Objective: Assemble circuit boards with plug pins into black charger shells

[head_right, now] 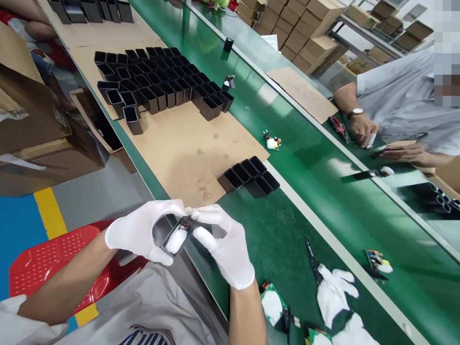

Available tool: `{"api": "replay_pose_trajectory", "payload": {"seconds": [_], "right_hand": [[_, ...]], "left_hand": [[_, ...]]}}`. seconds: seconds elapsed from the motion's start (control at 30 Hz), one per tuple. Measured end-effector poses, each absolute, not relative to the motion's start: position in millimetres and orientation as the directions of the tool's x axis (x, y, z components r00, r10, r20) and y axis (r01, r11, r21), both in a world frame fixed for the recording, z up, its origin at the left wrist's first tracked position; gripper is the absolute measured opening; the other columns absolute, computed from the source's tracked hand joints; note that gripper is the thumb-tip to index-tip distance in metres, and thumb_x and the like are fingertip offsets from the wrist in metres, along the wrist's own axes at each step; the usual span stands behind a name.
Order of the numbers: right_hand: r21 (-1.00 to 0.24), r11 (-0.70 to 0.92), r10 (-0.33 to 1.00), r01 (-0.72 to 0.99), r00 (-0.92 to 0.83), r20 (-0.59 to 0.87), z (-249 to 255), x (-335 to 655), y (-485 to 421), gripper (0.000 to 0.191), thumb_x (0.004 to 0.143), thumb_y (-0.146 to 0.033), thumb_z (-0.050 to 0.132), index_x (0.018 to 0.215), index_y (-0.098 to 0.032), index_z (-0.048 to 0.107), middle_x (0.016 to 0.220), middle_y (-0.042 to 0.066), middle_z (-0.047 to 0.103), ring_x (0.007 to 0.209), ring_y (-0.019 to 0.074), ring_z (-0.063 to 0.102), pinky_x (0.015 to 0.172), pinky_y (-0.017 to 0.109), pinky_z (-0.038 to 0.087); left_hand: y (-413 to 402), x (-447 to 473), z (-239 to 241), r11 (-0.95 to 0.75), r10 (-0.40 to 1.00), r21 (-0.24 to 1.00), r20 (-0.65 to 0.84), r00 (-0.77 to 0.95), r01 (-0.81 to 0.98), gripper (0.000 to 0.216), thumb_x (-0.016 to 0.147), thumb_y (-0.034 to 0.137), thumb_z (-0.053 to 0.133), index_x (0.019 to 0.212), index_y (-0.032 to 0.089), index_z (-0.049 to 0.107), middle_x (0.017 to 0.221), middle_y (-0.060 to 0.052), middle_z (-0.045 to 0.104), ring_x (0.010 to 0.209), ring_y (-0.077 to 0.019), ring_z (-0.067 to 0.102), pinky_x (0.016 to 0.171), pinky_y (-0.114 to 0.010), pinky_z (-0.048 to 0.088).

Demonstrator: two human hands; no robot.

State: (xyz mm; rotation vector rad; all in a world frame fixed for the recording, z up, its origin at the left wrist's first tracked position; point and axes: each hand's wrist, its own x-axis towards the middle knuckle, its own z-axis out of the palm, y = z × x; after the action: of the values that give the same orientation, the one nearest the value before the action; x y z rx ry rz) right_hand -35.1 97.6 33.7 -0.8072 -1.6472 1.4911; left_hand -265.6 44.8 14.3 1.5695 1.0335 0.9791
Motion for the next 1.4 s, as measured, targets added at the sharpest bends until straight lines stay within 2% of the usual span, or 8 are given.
{"api": "replay_pose_trajectory", "payload": {"seconds": [0.1,0.23,0.37,0.53,0.77,1.03,1.17,1.4], "right_hand": [[-0.990,0.142,0.892,0.008,-0.434,0.125,35.7,-33.6,92.5,0.013,0.093,-0.029,0.092,0.103,-0.036,0.089,0.107,0.001,0.086,0.101,0.0198,0.081,0.092,0.036,0.066],[-0.972,0.203,0.933,0.122,-0.325,0.154,38.9,-36.8,80.0,0.019,0.092,-0.019,0.091,0.103,-0.035,0.088,0.120,0.002,0.086,0.113,0.0210,0.080,0.100,0.038,0.065],[-0.907,0.324,0.942,0.270,-0.185,0.281,31.6,-48.8,66.2,0.025,0.092,-0.016,0.090,0.109,-0.035,0.088,0.123,0.002,0.085,0.116,0.0222,0.081,0.106,0.042,0.065],[-0.756,0.442,0.889,0.483,-0.127,0.439,19.5,-65.9,59.4,0.020,0.094,-0.017,0.087,0.109,-0.029,0.087,0.118,0.005,0.086,0.107,0.0223,0.083,0.098,0.040,0.068],[-0.564,0.536,0.813,0.628,-0.205,0.545,15.9,-70.8,63.8,0.010,0.098,-0.020,0.084,0.106,-0.026,0.084,0.115,0.008,0.085,0.100,0.0240,0.082,0.086,0.039,0.069],[-0.063,0.758,0.536,0.650,-0.564,0.629,8.9,-68.7,78.6,0.003,0.107,-0.017,0.071,0.109,-0.017,0.073,0.109,0.016,0.087,0.075,0.0239,0.078,0.068,0.039,0.061],[0.005,0.772,0.498,0.636,-0.609,0.617,10.5,-67.4,78.7,0.011,0.109,-0.020,0.070,0.118,-0.015,0.069,0.111,0.018,0.088,0.077,0.0258,0.078,0.069,0.041,0.061],[0.081,0.759,0.477,0.646,-0.637,0.606,22.0,-66.6,90.4,0.020,0.108,-0.019,0.072,0.128,-0.015,0.070,0.117,0.018,0.086,0.090,0.0263,0.081,0.076,0.040,0.062]], "left_hand": [[43.9,-255.5,14.0,-0.157,0.968,0.955,0.099,0.230,0.251,0.053,0.058,0.022,0.098,0.103,0.025,0.071,0.093,0.004,0.070,0.080,-0.0179,0.070,0.079,-0.033,0.059],[44.6,-238.3,2.9,-0.256,0.962,0.855,0.272,0.030,0.452,0.055,0.067,0.019,0.092,0.118,0.028,0.074,0.092,0.002,0.072,0.080,-0.0206,0.071,0.083,-0.038,0.060],[47.6,-220.2,-16.8,-0.248,0.874,0.710,0.457,-0.163,0.659,0.053,0.071,0.023,0.086,0.122,0.027,0.073,0.086,0.000,0.071,0.078,-0.0234,0.071,0.081,-0.041,0.061],[51.1,-204.0,-35.1,-0.200,0.753,0.643,0.583,-0.304,0.739,0.040,0.080,0.027,0.080,0.119,0.023,0.070,0.085,-0.001,0.074,0.072,-0.0215,0.072,0.077,-0.039,0.061],[51.2,-198.9,-41.1,-0.142,0.736,0.647,0.575,-0.358,0.749,0.032,0.085,0.034,0.080,0.114,0.024,0.071,0.084,-0.002,0.075,0.071,-0.0220,0.072,0.073,-0.038,0.060],[47.0,-200.3,-45.5,-0.148,0.721,0.663,0.580,-0.379,0.734,0.024,0.087,0.030,0.078,0.110,0.027,0.071,0.084,-0.001,0.077,0.069,-0.0210,0.073,0.069,-0.036,0.062],[42.7,-195.7,-52.1,-0.175,0.659,0.669,0.625,-0.419,0.723,0.040,0.092,0.024,0.074,0.132,0.026,0.066,0.097,-0.003,0.083,0.086,-0.0218,0.081,0.079,-0.036,0.068],[52.2,-204.6,-39.5,-0.238,0.658,0.639,0.660,-0.363,0.732,0.030,0.089,0.021,0.079,0.118,0.028,0.075,0.108,-0.002,0.087,0.096,-0.0221,0.083,0.087,-0.036,0.071]]}}
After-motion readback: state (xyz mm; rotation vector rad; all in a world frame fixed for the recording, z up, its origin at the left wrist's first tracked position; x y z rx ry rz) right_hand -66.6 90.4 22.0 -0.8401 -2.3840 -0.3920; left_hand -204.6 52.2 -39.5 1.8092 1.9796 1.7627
